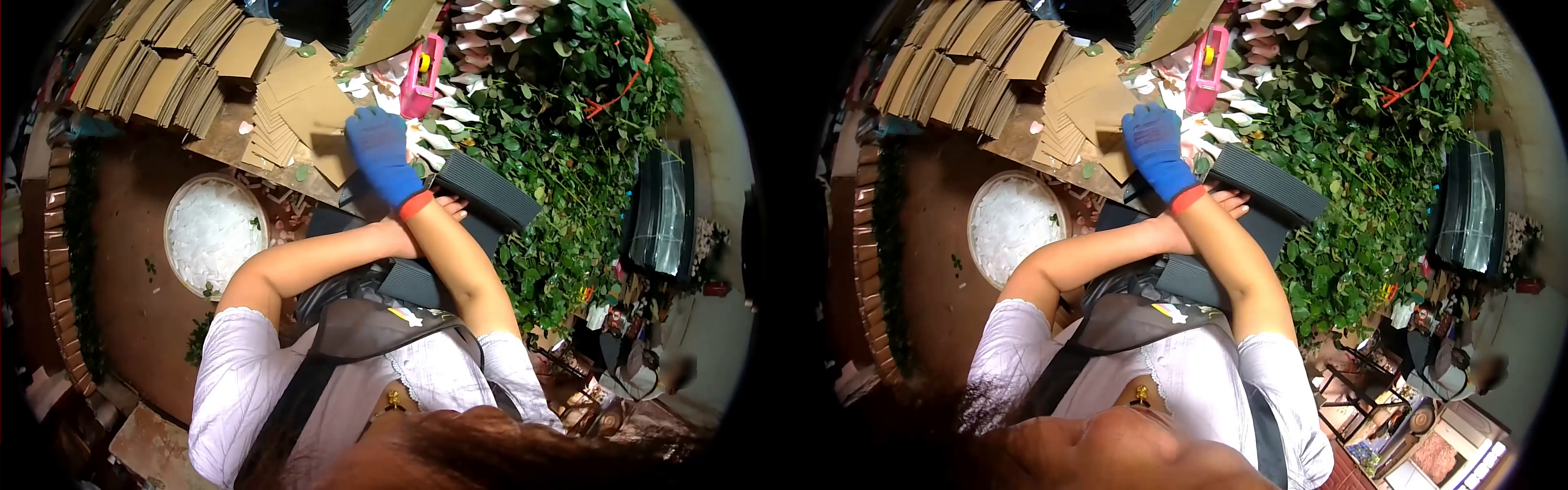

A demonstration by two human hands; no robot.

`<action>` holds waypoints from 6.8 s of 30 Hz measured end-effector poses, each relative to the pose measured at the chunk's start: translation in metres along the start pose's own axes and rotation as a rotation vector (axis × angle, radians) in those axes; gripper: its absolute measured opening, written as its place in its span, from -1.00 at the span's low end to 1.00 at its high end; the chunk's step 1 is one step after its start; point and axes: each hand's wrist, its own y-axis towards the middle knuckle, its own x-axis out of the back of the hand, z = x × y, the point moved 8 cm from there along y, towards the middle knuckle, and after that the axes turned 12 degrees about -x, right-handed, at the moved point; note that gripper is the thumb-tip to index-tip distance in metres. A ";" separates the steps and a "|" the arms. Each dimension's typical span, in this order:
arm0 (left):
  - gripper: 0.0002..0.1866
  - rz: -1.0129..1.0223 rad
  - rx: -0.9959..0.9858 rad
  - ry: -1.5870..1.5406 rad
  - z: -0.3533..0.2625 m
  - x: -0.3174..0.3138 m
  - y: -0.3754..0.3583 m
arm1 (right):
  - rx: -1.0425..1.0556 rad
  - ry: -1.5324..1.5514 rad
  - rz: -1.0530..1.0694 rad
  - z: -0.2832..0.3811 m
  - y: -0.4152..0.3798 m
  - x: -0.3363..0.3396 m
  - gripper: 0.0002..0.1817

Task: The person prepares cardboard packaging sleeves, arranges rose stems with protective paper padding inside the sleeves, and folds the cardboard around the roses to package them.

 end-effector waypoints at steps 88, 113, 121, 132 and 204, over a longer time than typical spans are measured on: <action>-0.59 -0.005 0.109 -0.138 -0.024 0.065 -0.007 | -0.791 0.372 -0.158 -0.367 -0.271 0.299 -0.53; -0.41 0.067 0.164 -0.226 -0.018 0.062 -0.019 | -0.463 0.310 -0.364 -0.335 -0.279 0.307 -0.68; 0.28 0.026 0.282 -0.427 -0.010 0.061 -0.021 | -0.627 0.763 -0.203 -0.337 -0.351 0.285 -0.86; -0.38 0.055 0.155 -0.253 -0.016 0.059 -0.020 | -0.525 0.345 0.289 -0.330 -0.373 0.203 -0.78; -0.69 0.109 -0.036 -0.359 -0.023 0.060 -0.019 | -0.398 -0.219 -0.385 -0.381 -0.246 0.318 -0.42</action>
